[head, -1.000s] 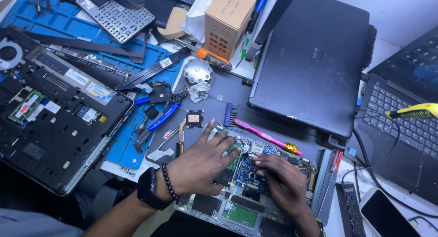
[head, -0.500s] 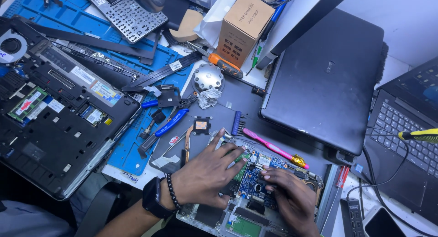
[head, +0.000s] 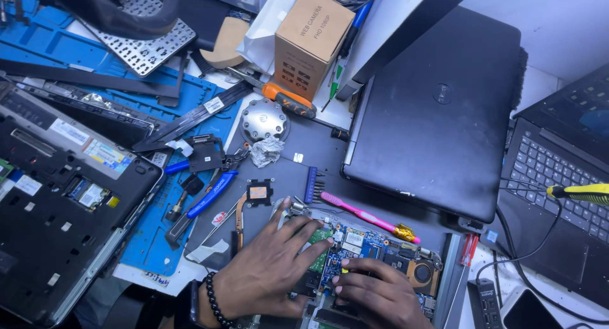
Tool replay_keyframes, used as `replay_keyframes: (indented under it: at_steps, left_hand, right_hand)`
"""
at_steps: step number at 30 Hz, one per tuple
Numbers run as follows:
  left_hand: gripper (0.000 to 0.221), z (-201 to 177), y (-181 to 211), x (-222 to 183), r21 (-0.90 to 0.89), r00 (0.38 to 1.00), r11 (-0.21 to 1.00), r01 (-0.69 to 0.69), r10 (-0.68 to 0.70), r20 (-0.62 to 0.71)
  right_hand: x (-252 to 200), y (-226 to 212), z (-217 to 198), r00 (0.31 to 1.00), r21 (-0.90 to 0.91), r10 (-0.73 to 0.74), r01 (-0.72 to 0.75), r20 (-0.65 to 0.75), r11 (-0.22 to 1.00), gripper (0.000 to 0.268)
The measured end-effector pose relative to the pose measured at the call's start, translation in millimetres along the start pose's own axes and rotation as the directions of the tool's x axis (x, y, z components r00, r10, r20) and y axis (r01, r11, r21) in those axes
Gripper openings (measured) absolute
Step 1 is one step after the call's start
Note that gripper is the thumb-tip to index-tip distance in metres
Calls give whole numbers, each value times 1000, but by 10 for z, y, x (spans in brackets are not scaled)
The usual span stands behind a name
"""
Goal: The person works on a disassembled laptop motherboard, connecting a ribbon cable and installing a hard drive. They use their hands to align and press the components into place on the circuit board.
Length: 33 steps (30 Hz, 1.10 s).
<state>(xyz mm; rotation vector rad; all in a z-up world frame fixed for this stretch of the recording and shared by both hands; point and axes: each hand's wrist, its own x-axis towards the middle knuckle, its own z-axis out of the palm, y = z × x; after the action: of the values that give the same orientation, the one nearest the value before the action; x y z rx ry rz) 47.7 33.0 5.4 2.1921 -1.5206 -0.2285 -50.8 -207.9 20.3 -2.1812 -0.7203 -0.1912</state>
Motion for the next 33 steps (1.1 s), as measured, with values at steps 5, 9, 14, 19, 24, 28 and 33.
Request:
replay_keyframes:
  at_steps: [5,9,14,19,24,28,33]
  left_hand:
    - [91,-12,-65,29,-42,994,999,-17,22,108]
    - [69,-131,-53,44,-126,990,992,5,13,143]
    - [69,0,-59,-1,-60,981,998,3,8,192]
    - [64,249,-40,-67,67,971,997,-22,5,237]
    - [70,590,34,-318,282,989,959,16,-56,134]
    - [67,654,90,-537,210,985,973,97,-124,118]
    - [97,704,152,-634,395,954,870,294,-294,-63]
  right_hand:
    - [-10,-1,-57,998,-10,26,-25,60,1000,27]
    - [-57,51,-36,999,-25,-2,3,51,1000,26]
    - [-44,21,-27,1000,-43,24,-24,15,999,19]
    - [-90,34,-9,999,-75,29,-27,17,997,18]
    - [-58,-17,-21,996,-92,85,-85,-5,992,18]
    - [-50,1,-32,997,-59,72,-71,2,996,19]
    - [-119,33,-2,997,-91,71,-68,33,994,20]
